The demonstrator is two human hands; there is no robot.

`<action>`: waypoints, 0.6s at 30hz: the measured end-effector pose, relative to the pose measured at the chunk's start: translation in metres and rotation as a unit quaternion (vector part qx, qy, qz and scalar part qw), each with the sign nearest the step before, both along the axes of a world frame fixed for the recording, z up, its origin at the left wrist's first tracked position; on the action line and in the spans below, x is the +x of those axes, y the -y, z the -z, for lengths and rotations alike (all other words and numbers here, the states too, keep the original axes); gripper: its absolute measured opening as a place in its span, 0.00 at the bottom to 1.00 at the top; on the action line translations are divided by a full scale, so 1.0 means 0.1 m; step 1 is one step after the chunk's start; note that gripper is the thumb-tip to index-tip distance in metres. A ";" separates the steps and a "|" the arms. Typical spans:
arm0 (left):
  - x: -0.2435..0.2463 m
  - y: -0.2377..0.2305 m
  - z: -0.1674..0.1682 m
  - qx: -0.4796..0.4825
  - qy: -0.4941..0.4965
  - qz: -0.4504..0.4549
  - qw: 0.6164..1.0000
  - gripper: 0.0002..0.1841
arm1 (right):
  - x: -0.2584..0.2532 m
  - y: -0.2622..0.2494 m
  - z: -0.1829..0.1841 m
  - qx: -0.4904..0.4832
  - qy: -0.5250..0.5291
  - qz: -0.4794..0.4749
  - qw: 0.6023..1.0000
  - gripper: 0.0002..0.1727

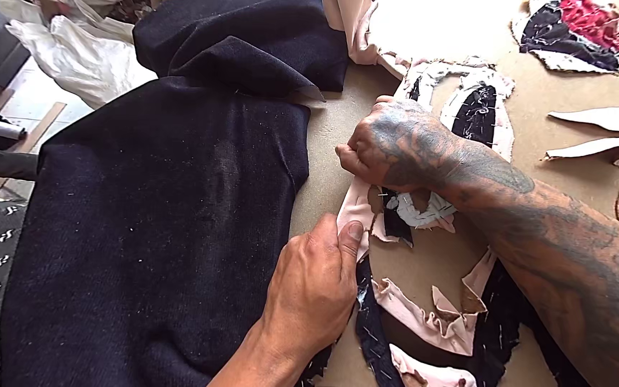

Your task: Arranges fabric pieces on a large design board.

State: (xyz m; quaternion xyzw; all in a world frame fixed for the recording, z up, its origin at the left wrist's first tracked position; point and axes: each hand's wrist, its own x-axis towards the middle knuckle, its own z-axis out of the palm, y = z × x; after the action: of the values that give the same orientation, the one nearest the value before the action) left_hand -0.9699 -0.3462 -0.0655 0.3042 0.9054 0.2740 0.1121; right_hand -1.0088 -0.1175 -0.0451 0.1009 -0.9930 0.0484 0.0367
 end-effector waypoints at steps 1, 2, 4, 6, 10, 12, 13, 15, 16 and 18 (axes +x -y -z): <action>0.00 0.00 0.00 -0.002 0.005 0.000 1.000 0.24 | 0.00 0.01 0.02 0.001 -0.004 -0.001 1.000 0.31; 0.00 0.00 -0.01 -0.001 0.009 0.001 1.000 0.24 | 0.00 0.01 0.02 0.002 -0.007 -0.001 1.000 0.31; -0.01 -0.01 -0.02 0.002 0.021 0.001 1.000 0.23 | -0.01 0.02 0.02 0.006 -0.004 0.006 1.000 0.31; -0.02 -0.02 -0.05 -0.009 0.038 -0.001 0.999 0.24 | -0.02 0.02 0.04 0.009 -0.001 0.005 1.000 0.30; 0.08 0.15 -0.13 0.008 0.063 -0.018 0.998 0.25 | -0.02 0.02 0.03 0.007 -0.003 0.000 1.000 0.31; 0.23 0.35 -0.18 0.011 0.059 -0.015 0.998 0.28 | -0.01 0.02 0.02 0.003 0.007 0.002 1.000 0.31; 0.31 0.45 -0.24 -0.010 0.065 -0.004 0.998 0.31 | -0.02 0.02 0.01 0.002 0.007 0.005 1.000 0.32; 0.45 0.61 -0.40 -0.076 0.091 0.014 0.993 0.31 | -0.01 0.03 0.01 0.003 0.015 0.009 1.000 0.31; 0.50 0.66 -0.44 -0.104 0.090 0.018 0.990 0.30 | -0.01 0.03 0.01 0.002 0.012 0.009 1.000 0.31; 0.57 0.67 -0.40 -0.141 0.057 0.018 0.988 0.32 | 0.00 0.03 0.01 0.002 0.009 0.008 1.000 0.31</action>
State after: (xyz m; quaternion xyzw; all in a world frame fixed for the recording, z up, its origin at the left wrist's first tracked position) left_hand -0.9133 -0.4132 -0.0255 0.2857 0.9215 0.1586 0.2100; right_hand -1.0089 -0.1207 -0.0456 0.0926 -0.9942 0.0472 0.0284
